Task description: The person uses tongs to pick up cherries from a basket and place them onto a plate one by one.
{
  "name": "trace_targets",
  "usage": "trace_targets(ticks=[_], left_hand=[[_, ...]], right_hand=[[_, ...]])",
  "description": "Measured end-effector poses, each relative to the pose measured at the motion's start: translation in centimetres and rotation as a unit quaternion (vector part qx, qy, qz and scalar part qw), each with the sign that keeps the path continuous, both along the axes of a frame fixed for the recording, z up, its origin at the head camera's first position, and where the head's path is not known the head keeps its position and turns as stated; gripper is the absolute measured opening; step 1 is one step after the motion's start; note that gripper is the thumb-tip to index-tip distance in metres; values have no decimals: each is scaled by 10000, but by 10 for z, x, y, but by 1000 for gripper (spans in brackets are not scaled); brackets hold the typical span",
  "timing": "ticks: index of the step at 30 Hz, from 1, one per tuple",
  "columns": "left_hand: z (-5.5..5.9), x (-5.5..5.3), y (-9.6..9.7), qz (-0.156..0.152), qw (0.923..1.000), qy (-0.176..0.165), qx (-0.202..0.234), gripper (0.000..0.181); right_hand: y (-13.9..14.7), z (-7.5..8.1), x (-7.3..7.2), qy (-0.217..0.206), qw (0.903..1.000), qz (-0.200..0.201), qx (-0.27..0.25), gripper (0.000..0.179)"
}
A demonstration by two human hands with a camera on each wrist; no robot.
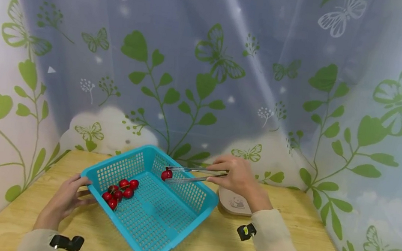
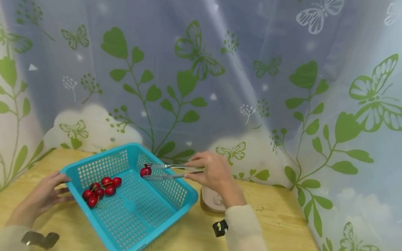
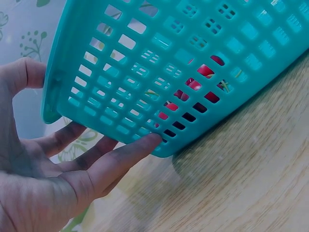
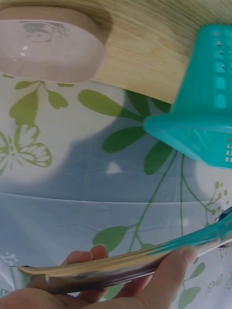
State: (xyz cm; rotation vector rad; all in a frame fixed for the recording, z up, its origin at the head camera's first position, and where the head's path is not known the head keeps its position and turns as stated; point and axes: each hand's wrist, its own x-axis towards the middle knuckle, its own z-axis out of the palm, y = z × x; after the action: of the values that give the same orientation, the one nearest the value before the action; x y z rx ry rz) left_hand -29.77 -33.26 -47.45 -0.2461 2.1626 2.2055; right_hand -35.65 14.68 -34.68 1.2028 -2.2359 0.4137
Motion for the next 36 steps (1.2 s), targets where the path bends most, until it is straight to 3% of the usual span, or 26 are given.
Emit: trace_targets(ticks=[9, 24, 36], left_hand=[[3, 2, 3, -23, 9998, 99, -184, 60], [0, 2, 0, -45, 10000, 9, 1, 62], [2, 3, 1, -38, 9999, 25, -106, 62]], right_hand=[[21, -1, -1, 209, 9997, 37, -136, 27], [52, -7, 1, 189, 9990, -379, -158, 27], [91, -14, 0, 286, 9979, -554, -163, 29]])
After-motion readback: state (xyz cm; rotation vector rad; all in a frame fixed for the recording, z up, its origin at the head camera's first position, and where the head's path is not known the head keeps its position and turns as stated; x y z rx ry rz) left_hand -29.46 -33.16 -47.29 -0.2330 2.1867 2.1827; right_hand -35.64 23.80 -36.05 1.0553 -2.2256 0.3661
